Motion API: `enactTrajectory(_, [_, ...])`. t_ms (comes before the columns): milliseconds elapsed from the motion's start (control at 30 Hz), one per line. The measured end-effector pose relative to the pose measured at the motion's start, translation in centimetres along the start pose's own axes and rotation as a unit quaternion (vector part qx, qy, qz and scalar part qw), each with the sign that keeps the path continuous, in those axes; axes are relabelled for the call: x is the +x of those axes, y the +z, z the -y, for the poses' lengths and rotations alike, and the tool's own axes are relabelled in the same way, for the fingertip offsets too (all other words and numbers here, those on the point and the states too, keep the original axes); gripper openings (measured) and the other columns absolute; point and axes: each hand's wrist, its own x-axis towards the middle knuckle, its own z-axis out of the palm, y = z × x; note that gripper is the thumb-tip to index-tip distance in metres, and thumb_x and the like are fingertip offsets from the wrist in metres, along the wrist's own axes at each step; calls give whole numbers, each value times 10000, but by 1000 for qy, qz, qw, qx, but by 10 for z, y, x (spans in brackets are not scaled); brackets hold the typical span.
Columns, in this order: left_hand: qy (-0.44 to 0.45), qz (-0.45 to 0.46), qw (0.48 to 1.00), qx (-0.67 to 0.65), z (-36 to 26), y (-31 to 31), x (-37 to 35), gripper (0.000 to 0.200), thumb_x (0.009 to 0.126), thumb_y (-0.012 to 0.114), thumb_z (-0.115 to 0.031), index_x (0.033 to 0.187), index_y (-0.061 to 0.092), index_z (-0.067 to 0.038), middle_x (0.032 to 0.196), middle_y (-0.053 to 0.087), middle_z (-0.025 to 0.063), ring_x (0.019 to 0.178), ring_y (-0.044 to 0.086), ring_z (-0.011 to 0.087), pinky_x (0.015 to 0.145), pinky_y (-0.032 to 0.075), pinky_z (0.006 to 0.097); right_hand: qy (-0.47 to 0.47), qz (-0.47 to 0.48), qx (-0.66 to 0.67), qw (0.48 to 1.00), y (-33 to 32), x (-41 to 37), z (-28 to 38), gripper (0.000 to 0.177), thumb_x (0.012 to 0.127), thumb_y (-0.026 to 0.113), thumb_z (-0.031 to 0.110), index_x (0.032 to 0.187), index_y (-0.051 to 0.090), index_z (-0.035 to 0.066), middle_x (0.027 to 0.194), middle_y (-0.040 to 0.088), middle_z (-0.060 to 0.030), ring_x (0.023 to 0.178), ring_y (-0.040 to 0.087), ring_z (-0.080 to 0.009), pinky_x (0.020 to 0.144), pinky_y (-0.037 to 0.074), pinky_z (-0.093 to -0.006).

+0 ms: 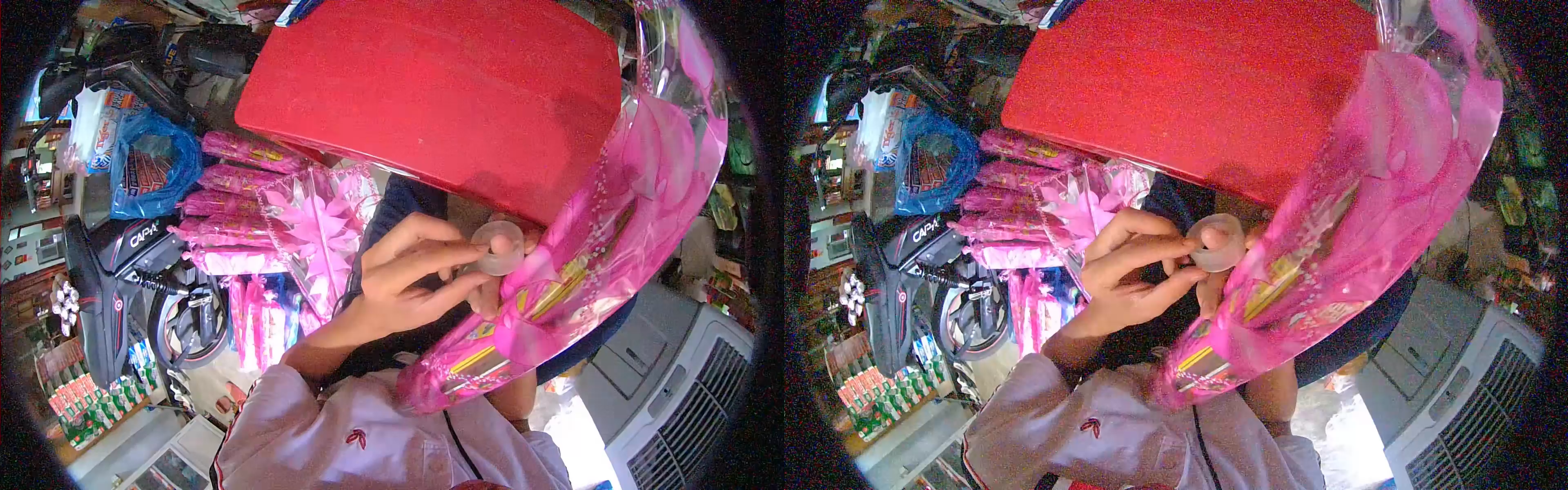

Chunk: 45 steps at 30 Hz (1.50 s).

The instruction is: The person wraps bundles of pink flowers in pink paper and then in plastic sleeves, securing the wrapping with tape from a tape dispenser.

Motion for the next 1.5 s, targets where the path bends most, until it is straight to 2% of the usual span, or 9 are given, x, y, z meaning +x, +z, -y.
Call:
enactTrajectory(100, [0,-12,1000,-5,-3,1,1,330,746,850,31,1060,750,17,983,643,122,672,604,96,532,473,213,3,-3,0,1000,-2,-1,2,753,995,401,626,1534,318,107,1149,625,-349,849,682,-452,705,562,-450])
enactTrajectory(200, [-3,-4,1000,19,-3,0,-2,353,711,885,-11,1036,749,4,966,630,119,690,605,110,583,486,231,12,-8,-1,1000,-2,-2,2,756,996,400,626,1534,316,101,1151,625,-351,849,684,-448,706,565,-448])
enactTrajectory(500, [35,-6,999,38,1,1,-1,334,711,894,-28,1006,743,12,995,642,138,771,666,154,580,522,240,26,-21,-1,999,1,-2,2,767,998,398,625,1533,309,83,1156,623,-356,848,690,-438,710,574,-443])
enactTrajectory(700, [25,-9,999,29,-2,-2,2,240,748,849,4,960,737,17,1001,677,156,795,676,181,566,526,249,48,-26,3,998,-3,-4,1,774,1000,397,624,1533,304,71,1159,622,-360,847,694,-431,712,580,-439])
enactTrajectory(800, [51,-8,997,59,1,-3,4,256,711,890,-32,908,728,-11,970,684,147,817,691,206,626,550,273,58,-28,8,998,-4,-5,1,777,1001,396,624,1533,302,65,1160,622,-362,846,697,-427,714,583,-437])
enactTrajectory(900, [51,-8,996,66,0,-4,4,267,705,895,-35,913,727,-17,955,687,148,820,691,214,641,550,283,71,-29,12,997,-6,-7,4,781,1001,395,624,1532,300,59,1162,621,-363,846,699,-423,715,586,-436])
enactTrajectory(1100, [-43,9,999,25,-10,-3,5,266,713,875,-5,926,717,-9,976,688,160,802,673,182,631,543,270,86,-33,16,996,-9,-7,5,788,1003,394,623,1532,295,47,1165,620,-367,845,703,-416,718,591,-432])
enactTrajectory(1300, [19,35,996,83,1,-5,1,294,728,850,11,991,719,26,1010,698,185,765,678,172,592,549,255,95,-39,18,995,-11,-7,3,796,1005,393,623,1531,291,35,1168,619,-370,844,707,-409,720,597,-428])
enactTrajectory(1500, [21,7,997,71,3,-4,-9,288,737,829,25,1000,714,36,992,716,180,783,695,181,613,567,251,126,-48,27,990,-20,-9,2,803,1006,391,622,1531,286,24,1171,618,-374,843,711,-402,723,603,-425])
